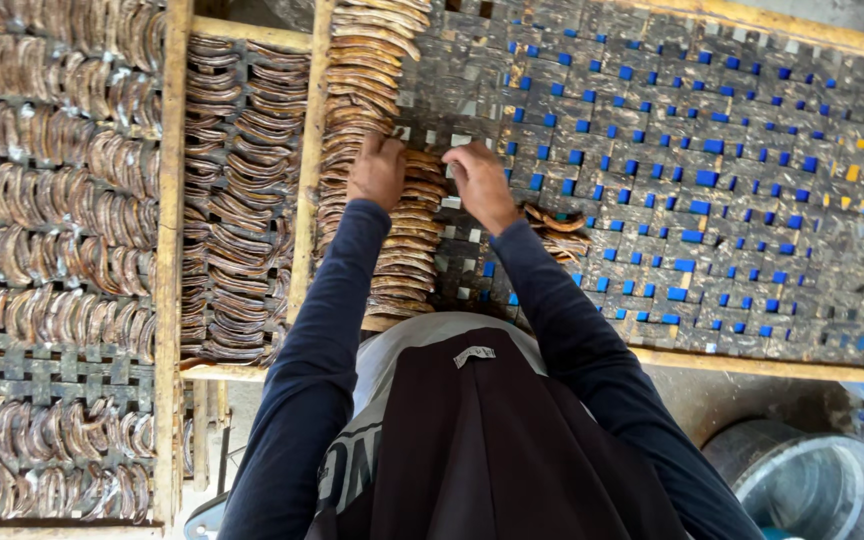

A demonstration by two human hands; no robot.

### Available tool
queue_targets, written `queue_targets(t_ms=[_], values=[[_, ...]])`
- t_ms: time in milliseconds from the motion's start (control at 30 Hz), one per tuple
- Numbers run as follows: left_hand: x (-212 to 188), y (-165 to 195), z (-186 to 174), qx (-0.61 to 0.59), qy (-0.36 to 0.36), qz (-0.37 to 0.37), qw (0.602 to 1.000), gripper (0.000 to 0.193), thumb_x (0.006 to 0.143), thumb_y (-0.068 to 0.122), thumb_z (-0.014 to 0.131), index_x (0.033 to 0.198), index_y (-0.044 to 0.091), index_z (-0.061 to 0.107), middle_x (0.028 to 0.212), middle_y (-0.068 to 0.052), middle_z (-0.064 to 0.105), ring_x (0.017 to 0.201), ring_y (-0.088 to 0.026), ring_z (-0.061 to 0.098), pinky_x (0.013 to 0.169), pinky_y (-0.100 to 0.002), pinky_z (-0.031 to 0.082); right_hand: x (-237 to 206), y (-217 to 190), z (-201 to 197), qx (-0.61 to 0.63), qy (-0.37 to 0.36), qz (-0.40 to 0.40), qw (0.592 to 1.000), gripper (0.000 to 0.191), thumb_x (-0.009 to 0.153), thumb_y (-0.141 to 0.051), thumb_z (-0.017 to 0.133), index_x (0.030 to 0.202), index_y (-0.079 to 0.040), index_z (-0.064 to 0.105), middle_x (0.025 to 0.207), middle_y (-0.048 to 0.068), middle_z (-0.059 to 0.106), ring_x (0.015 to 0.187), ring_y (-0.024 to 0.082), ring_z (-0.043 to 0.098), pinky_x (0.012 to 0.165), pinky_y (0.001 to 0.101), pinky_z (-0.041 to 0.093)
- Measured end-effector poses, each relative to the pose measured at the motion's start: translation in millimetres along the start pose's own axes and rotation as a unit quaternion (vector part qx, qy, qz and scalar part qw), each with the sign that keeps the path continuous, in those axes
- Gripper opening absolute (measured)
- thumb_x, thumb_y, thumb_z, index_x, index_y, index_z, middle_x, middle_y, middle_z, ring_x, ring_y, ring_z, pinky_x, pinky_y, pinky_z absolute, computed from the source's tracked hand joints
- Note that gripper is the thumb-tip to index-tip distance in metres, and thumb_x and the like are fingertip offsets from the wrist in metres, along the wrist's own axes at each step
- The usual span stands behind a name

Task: The person sorts dried banana slices spread on woven drying racks, arranging them into neat rows by hand and moving a handful of darker pieces into a separate pile on the rack. They work across several racks, at one point gathering pieces from a rack and placing them into a plastic bag on a nearby chair.

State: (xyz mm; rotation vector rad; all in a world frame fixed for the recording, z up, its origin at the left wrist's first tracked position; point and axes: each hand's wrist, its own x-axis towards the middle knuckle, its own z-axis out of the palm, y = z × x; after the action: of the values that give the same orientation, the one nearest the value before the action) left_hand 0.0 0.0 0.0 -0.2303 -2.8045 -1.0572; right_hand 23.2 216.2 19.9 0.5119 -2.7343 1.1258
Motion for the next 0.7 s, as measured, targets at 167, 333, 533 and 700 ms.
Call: queue_targets(t_ms=[167,333,533,700], values=[[10,-5,-22,-0.043,0.028,0.019,0.999,0.025,0.095,0.012,0.07,0.118,0.005,0.071,0.113,-0.023,0.061,0.096,-0.042,0.066,0.085,-0.049,0.056,-35,28,-85,-0.05,-0.168,0.217,0.96,0.023,0.101,-0.021,0.061,0.121,-0.012,0.068,0.116,0.007,0.071,0.1,0.023,0.07,0.089,0.0396,0.056],[26,1,-5,-0.028,-0.025,0.041,0.998,0.017,0.102,0.013,0.066,0.118,0.012,0.071,0.117,-0.019,0.064,0.102,-0.032,0.07,0.088,-0.04,0.063,-76,38,-115,-0.139,-0.215,0.203,0.945,0.022,0.095,-0.018,0.068,0.115,-0.009,0.069,0.106,0.016,0.068,0.088,0.03,0.069,0.08,0.0412,0.059],[-44,97,36,-0.117,-0.128,0.101,0.98,0.019,0.103,0.018,0.064,0.122,0.015,0.069,0.121,-0.016,0.067,0.106,-0.029,0.071,0.1,-0.041,0.062,-125,23,-159,-0.154,-0.059,0.185,0.969,0.009,0.11,-0.011,0.063,0.111,-0.005,0.057,0.098,0.017,0.066,0.081,0.032,0.067,0.071,0.046,0.054],[-64,131,33,-0.277,-0.173,0.173,0.929,0.04,0.102,0.025,0.069,0.133,0.002,0.059,0.13,-0.026,0.062,0.116,-0.036,0.061,0.096,-0.048,0.053,-79,-13,-149,0.144,0.008,0.28,0.949,0.017,0.101,-0.005,0.06,0.116,-0.007,0.052,0.101,0.011,0.067,0.085,0.021,0.073,0.07,0.0371,0.06]])
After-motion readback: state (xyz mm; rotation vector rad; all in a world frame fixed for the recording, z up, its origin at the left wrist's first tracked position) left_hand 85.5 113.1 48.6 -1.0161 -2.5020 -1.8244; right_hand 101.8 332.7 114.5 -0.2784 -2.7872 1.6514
